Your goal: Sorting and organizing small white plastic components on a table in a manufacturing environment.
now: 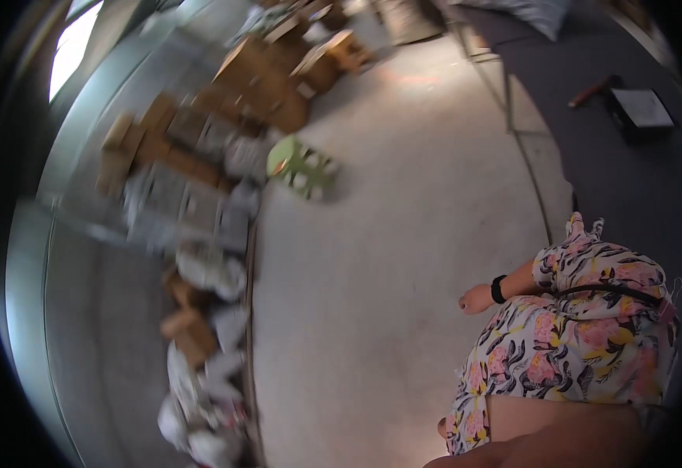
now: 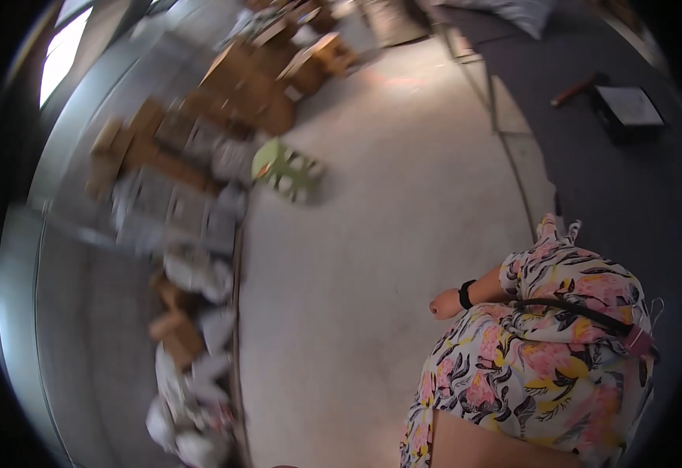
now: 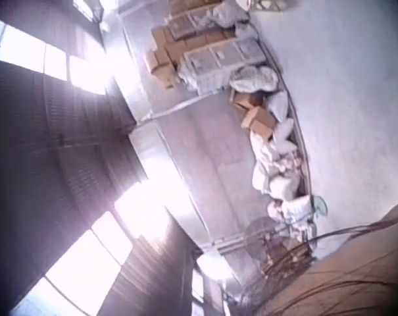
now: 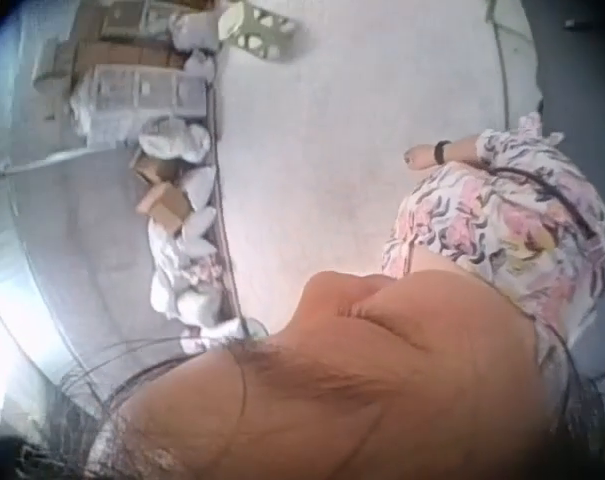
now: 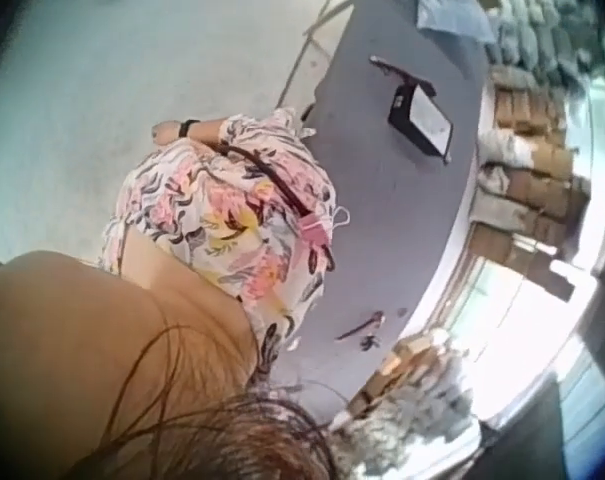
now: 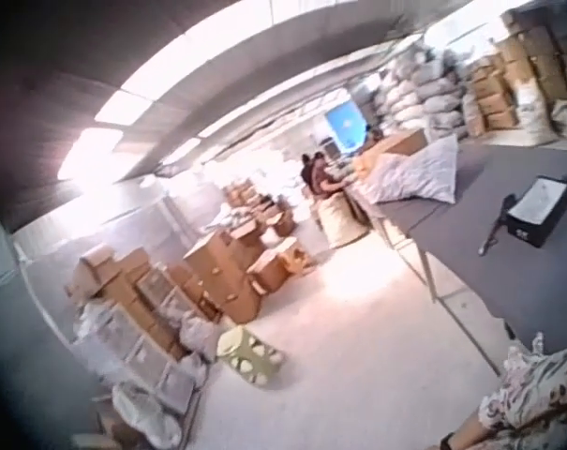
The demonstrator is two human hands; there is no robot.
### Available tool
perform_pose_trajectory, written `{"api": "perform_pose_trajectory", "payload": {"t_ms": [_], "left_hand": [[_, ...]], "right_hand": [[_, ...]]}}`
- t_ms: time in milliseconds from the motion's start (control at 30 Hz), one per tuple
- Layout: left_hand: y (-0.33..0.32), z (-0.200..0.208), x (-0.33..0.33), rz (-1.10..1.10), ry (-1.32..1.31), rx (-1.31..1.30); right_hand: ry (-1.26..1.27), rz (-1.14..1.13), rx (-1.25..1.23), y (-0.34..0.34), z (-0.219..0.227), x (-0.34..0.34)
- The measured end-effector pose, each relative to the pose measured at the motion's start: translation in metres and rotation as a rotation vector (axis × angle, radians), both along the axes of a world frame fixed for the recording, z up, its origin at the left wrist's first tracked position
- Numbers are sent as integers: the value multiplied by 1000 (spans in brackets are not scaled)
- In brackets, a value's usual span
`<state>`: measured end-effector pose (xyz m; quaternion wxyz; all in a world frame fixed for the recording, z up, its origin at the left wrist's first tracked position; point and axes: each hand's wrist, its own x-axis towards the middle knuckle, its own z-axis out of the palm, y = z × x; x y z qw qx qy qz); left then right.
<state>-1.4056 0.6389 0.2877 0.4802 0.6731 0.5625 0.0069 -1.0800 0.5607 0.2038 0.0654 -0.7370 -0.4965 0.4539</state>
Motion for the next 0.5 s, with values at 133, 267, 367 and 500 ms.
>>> {"api": "perform_pose_trajectory", "payload": {"t_ms": [133, 267, 367, 500], "left_hand": [[-14, -8, 25, -77, 39, 36], [35, -49, -45, -186, 143, 166], [39, -18, -58, -227, 208, 178], [65, -14, -62, -321, 299, 147]], "right_hand": [[-12, 235, -99, -31, -19, 40], [122, 276, 108, 10, -18, -12], [88, 33, 127, -19, 40, 40], [-87, -275, 83, -60, 22, 95]]}}
